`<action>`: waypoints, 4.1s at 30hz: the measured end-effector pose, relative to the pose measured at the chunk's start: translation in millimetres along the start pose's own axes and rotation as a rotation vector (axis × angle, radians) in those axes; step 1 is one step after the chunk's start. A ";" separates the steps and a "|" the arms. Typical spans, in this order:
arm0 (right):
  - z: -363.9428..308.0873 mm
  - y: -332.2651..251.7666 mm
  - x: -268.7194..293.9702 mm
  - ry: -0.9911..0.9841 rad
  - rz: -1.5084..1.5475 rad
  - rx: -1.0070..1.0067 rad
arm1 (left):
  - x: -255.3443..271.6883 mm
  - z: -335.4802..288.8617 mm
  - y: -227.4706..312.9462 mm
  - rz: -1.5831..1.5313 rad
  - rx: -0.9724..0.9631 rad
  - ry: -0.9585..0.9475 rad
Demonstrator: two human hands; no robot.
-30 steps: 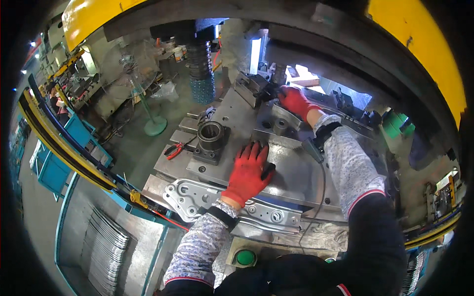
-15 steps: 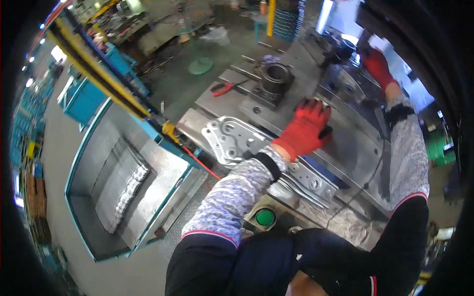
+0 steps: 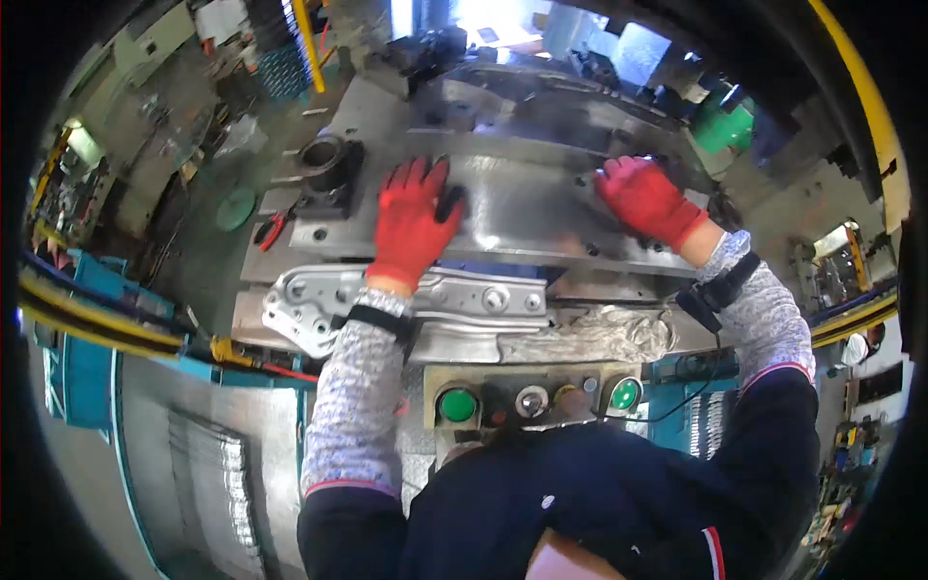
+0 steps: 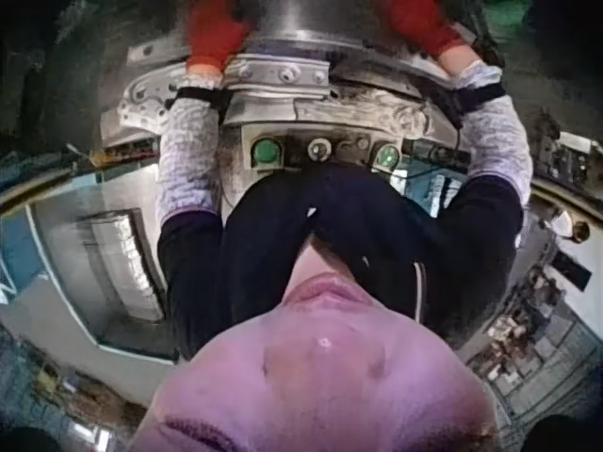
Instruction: Operating an industrial press machine to shape and stamp metal parts and organizing them into a storage bin.
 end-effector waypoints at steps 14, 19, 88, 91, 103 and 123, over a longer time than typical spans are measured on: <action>-36.9 -99.7 21.8 0.060 0.471 -0.005 | 96.2 -159.7 -205.4 0.234 0.706 0.111; 0.4 -190.9 -28.7 -0.021 0.555 0.003 | 61.9 -188.3 -230.0 -0.216 0.935 0.102; 70.3 -411.0 -118.7 0.995 2.648 -1.305 | 26.7 -262.8 -207.6 -1.550 0.877 -0.722; 66.1 -409.7 -110.3 0.956 2.614 -1.315 | 27.9 -264.0 -226.8 -1.177 0.534 -0.722; 50.5 -415.0 -115.7 0.942 2.467 -1.336 | 21.2 -298.5 -221.5 -1.297 0.453 -0.922; -69.3 -409.2 -158.6 0.849 1.939 -1.293 | -30.6 -367.5 -195.9 -1.113 0.452 -1.519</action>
Point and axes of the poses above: each hand's wrist, its own z-axis towards the middle knuckle, its own x-axis out of the back of the hand, y = z × x, the point moved 7 cm from there along z, towards the middle knuckle, and after that the axes turned 13 degrees about z, right-handed, at the moved point
